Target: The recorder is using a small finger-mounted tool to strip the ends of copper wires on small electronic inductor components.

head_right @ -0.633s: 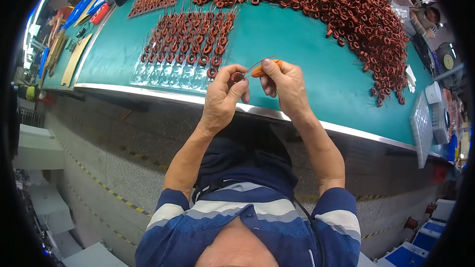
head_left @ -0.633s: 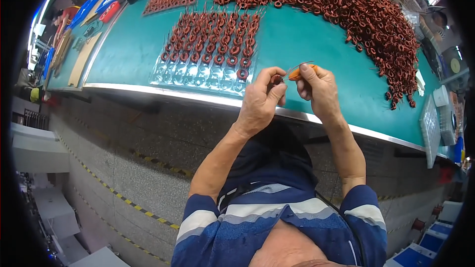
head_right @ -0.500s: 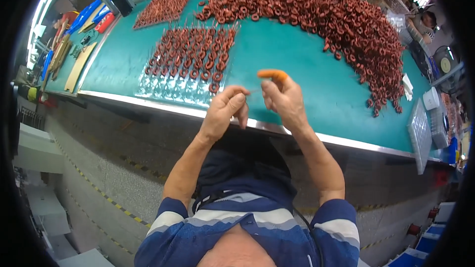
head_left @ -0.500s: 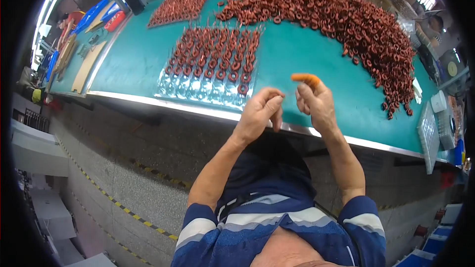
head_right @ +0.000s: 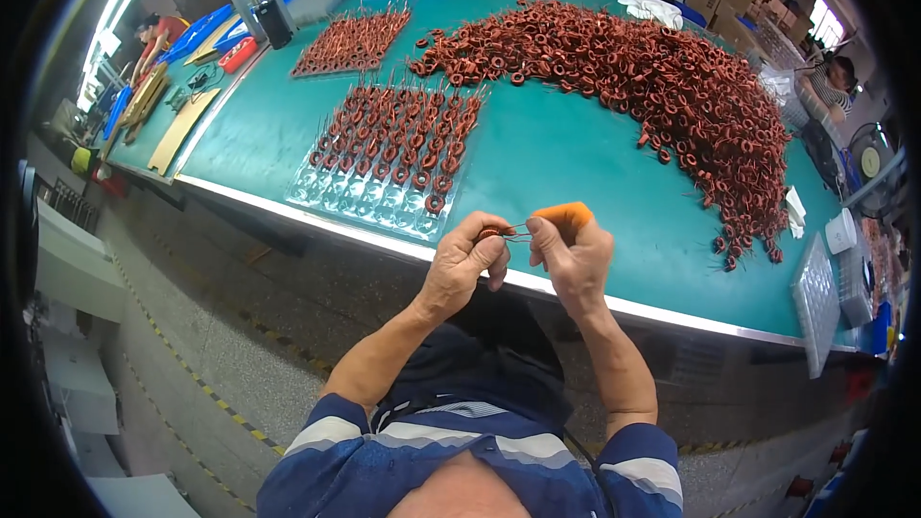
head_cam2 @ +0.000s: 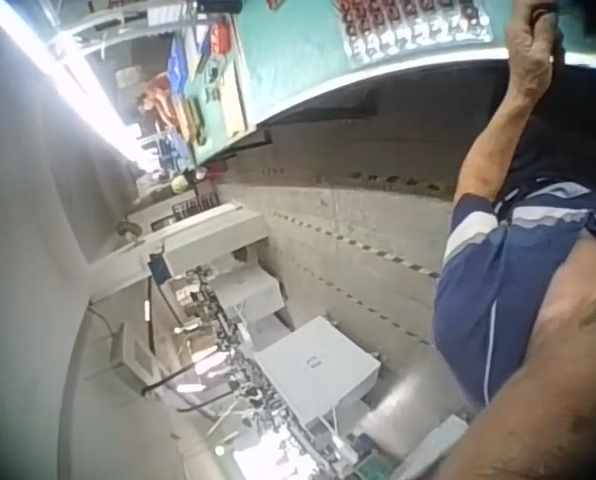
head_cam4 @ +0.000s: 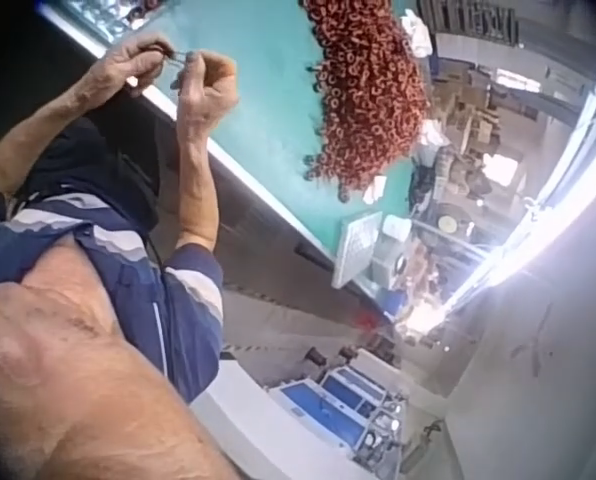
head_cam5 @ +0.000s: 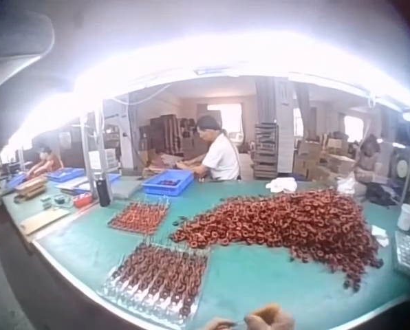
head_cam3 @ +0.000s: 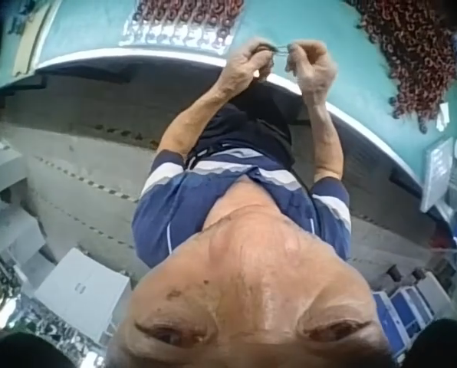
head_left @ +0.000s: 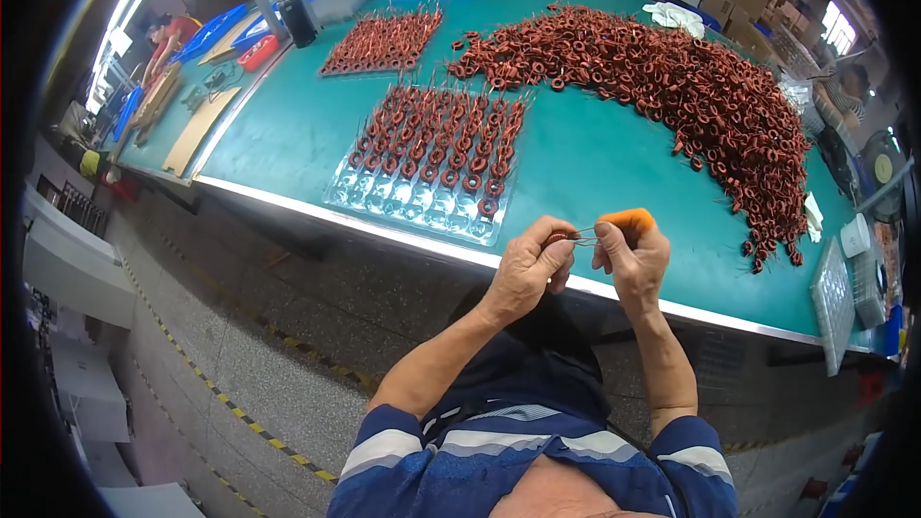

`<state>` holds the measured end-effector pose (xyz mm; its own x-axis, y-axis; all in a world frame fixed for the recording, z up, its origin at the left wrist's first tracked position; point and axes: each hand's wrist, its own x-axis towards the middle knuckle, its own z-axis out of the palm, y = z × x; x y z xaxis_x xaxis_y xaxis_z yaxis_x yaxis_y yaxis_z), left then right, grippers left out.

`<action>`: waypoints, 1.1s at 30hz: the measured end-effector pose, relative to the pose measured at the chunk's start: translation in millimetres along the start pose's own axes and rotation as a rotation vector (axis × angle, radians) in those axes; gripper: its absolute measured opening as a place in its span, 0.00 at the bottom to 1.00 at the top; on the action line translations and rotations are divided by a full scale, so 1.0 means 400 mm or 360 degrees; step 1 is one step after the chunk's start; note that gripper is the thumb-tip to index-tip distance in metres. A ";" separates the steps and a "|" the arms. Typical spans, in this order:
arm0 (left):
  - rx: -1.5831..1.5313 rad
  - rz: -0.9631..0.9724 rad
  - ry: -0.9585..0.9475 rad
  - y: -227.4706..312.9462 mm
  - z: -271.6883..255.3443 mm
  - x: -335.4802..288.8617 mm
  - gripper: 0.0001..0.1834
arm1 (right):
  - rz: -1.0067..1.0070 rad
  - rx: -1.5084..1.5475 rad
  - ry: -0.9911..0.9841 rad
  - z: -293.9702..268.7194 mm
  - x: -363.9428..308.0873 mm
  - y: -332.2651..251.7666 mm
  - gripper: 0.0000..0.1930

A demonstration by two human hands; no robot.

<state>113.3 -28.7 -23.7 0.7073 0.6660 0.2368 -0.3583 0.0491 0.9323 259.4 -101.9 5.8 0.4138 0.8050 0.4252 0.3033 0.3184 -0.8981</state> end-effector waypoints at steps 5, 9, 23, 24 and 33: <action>0.0174 0.0094 0.0149 0.019 -0.006 0.015 0.09 | 0.0289 0.0346 0.0266 -0.019 -0.001 0.029 0.14; 0.1138 0.0608 0.0134 0.019 -0.005 0.045 0.11 | 0.0554 0.0322 -0.0039 0.020 -0.019 0.011 0.14; 0.1725 0.0641 -0.0806 0.131 -0.037 0.078 0.12 | 0.0964 0.0597 -0.0346 -0.052 0.007 0.010 0.12; 0.1681 0.0610 -0.0766 0.127 -0.043 0.082 0.13 | 0.0904 0.0468 -0.0299 -0.045 0.007 0.016 0.13; 0.0584 0.0184 -0.0233 0.033 -0.013 0.027 0.19 | -0.0007 -0.0411 -0.0035 -0.016 -0.031 -0.061 0.08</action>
<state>112.8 -17.0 -10.2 0.7639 0.5371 0.3576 -0.2184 -0.3062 0.9266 252.3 -123.0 23.4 0.3939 0.8155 0.4239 0.5153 0.1860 -0.8366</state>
